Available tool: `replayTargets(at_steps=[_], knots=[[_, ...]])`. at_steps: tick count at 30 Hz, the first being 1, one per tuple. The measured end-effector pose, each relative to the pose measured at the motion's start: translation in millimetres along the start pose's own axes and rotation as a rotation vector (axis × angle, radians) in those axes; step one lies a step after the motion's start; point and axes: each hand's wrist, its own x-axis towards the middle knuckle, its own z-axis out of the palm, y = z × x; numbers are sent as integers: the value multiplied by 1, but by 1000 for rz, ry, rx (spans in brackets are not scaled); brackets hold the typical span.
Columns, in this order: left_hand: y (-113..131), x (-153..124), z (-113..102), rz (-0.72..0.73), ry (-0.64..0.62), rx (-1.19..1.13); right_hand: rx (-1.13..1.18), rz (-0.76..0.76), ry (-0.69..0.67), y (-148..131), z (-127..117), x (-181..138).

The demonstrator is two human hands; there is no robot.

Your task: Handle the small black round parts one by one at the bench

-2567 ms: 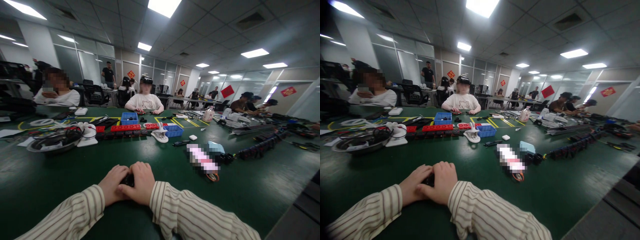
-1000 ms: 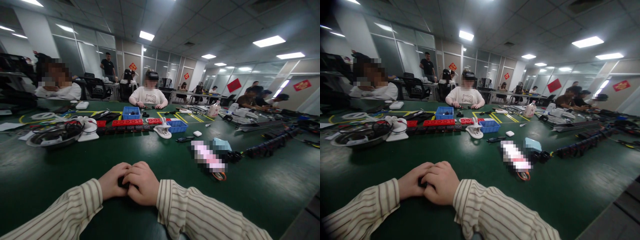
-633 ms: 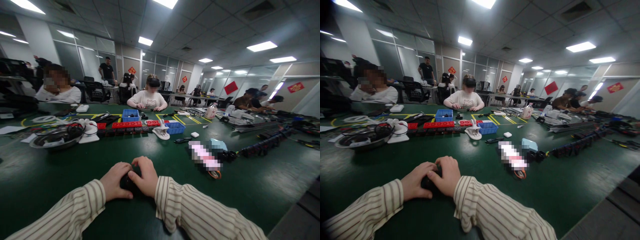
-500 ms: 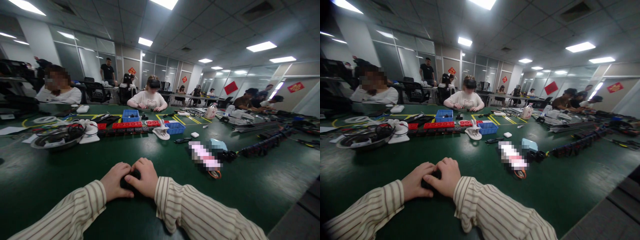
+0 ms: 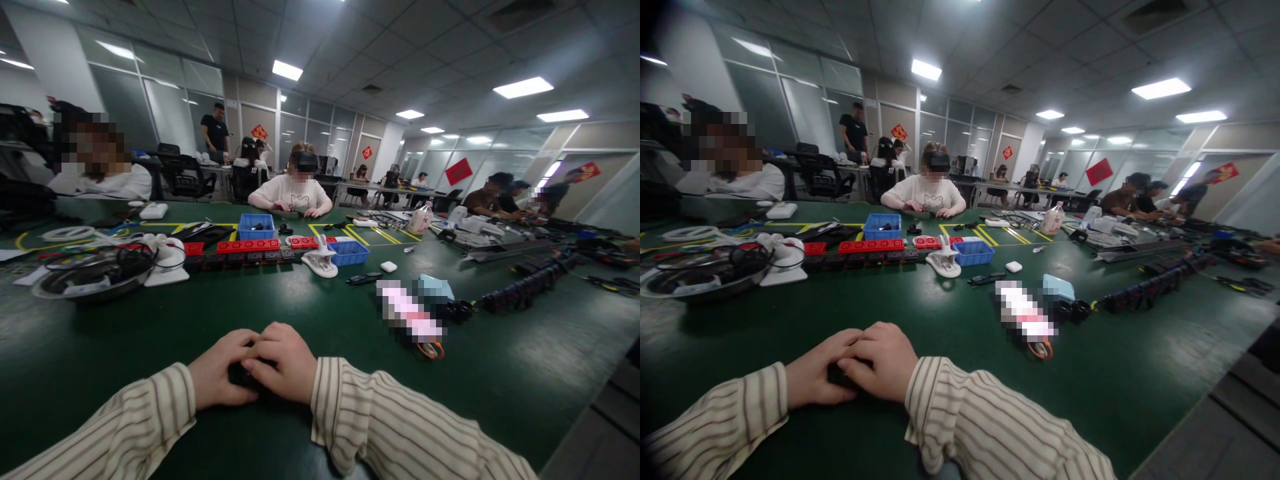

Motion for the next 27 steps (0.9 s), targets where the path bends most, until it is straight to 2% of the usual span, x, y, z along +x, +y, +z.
replayTargets(at_steps=[4, 10, 15, 18, 22, 27], knots=[[-1, -1, 2, 15, 25, 9, 50, -40, 13, 2, 0, -3], [-9, -5, 8, -2, 76, 49, 8, 85, 106, -4, -3, -6], [-3, -4, 12, -95, 129, 167, -104, 158, 78, -6, 4, -4], [6, -2, 11, -102, 128, 162, -134, 164, 61, -9, 4, -3], [9, -1, 7, -61, 109, 55, -98, 99, 49, -11, 0, -3], [5, 0, 5, -14, 79, -46, 12, -81, 52, -8, 0, -4]])
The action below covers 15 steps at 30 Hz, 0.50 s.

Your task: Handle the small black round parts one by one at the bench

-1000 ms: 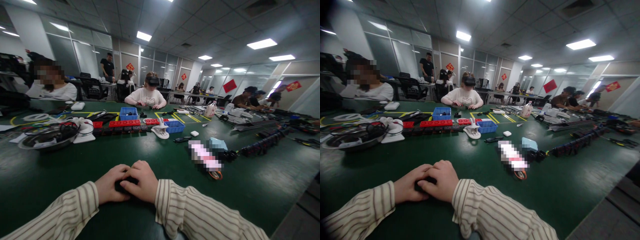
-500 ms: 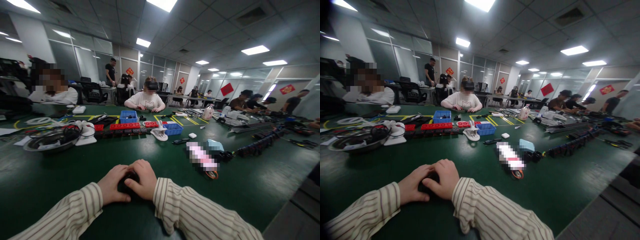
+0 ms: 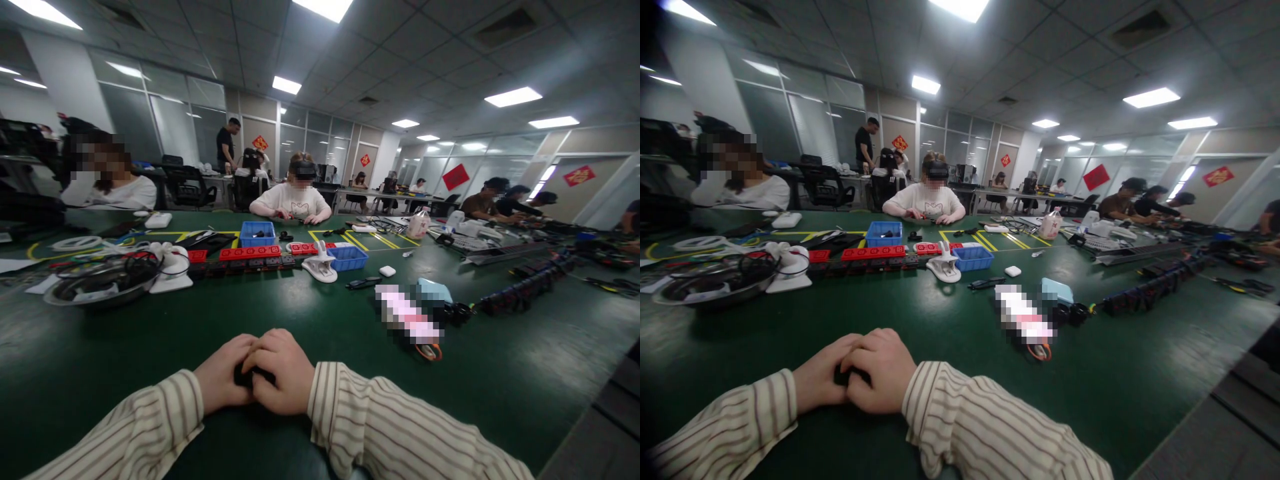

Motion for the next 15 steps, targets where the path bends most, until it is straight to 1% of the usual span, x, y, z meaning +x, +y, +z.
replayTargets(at_steps=[3, 6, 9, 12, 15], knots=[[-1, 0, 0, 28, -44, 10, 81, -86, -5, 1, 2, -1], [-4, -2, 2, 23, -24, 35, 111, -79, 3, 0, 0, -1], [-8, -4, 5, -21, 34, 89, 92, 9, 61, -3, -3, 0], [-11, -5, 8, -63, 52, 151, 47, 129, 118, -4, -3, 0], [-11, -5, 10, -94, 60, 194, -17, 235, 132, -4, -1, -1]])
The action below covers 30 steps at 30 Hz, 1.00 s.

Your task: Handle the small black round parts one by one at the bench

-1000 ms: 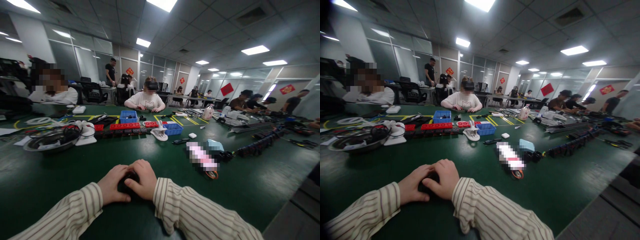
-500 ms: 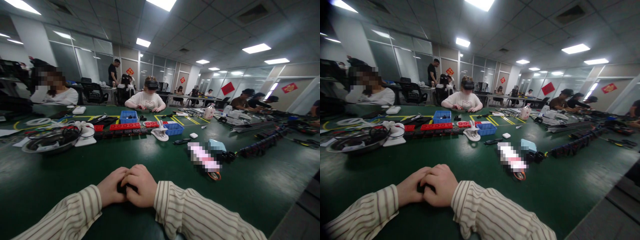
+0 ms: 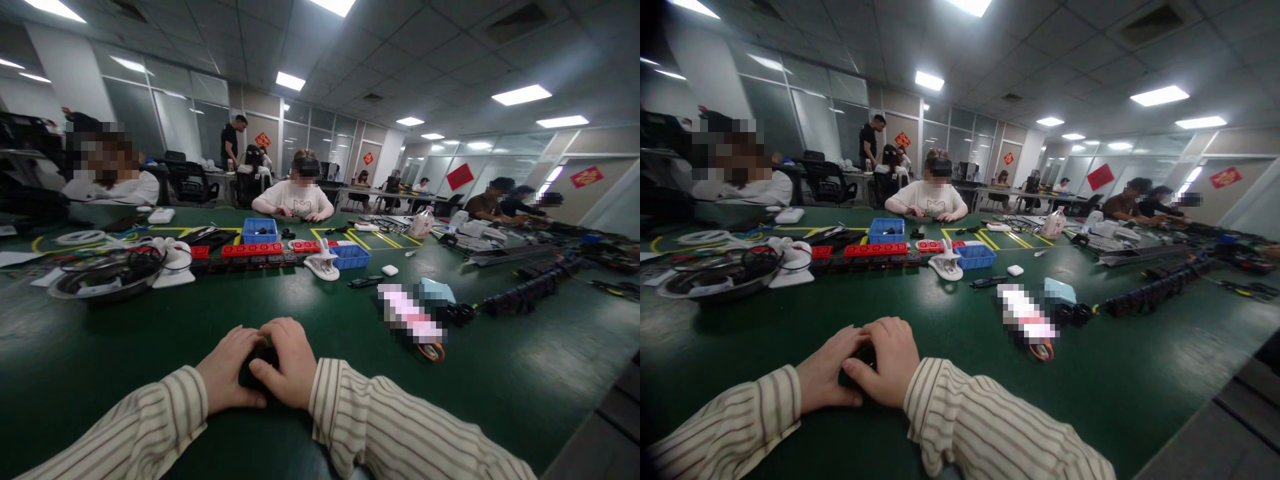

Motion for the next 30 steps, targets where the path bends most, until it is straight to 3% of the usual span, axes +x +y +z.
replayTargets(at_steps=[4, 10, 22, 30], knots=[[4, 3, -4, 5, -24, 29, -70, 82, -11, 1, 3, -1], [10, 4, -12, 63, -38, -45, -88, 65, -69, 1, 4, 1], [16, 4, -16, 39, -77, -180, 113, -242, -158, 1, 1, 1], [11, 0, -5, -18, -5, 63, -32, 37, -44, 0, 1, 1]])
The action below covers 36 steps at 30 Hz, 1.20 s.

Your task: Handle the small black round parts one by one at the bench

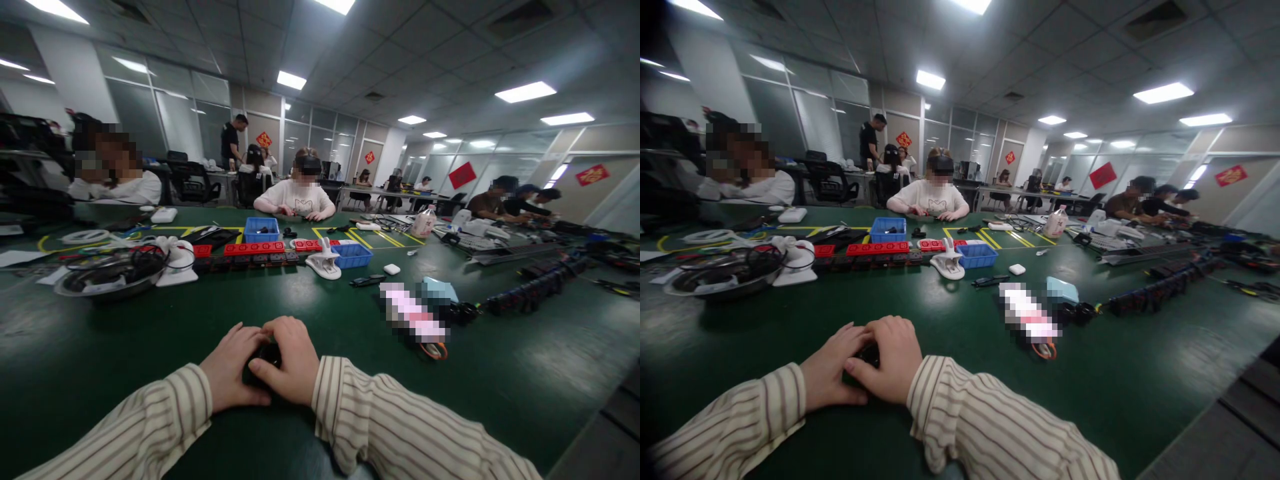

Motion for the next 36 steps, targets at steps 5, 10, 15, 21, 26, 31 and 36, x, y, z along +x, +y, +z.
replayTargets(at_steps=[5, 10, 15, 21, 26, 31, 36], knots=[[6, 1, -2, -18, 32, 21, -41, 34, -63, 1, 4, -1], [6, 2, -7, 3, 4, -44, -44, 17, -96, -2, 3, 0], [2, 4, -10, 56, -52, -171, 69, -178, -105, 1, 2, 1], [-2, 3, -7, 84, -37, -151, 171, -297, -135, 0, -1, 1], [-3, 1, -1, 10, 8, -73, 54, -140, -47, -1, 0, 0], [3, 2, -1, -17, -17, -17, -102, 63, -57, -3, 5, -2], [4, 3, -4, -2, -18, -47, -146, 107, -79, -10, 5, -2]])
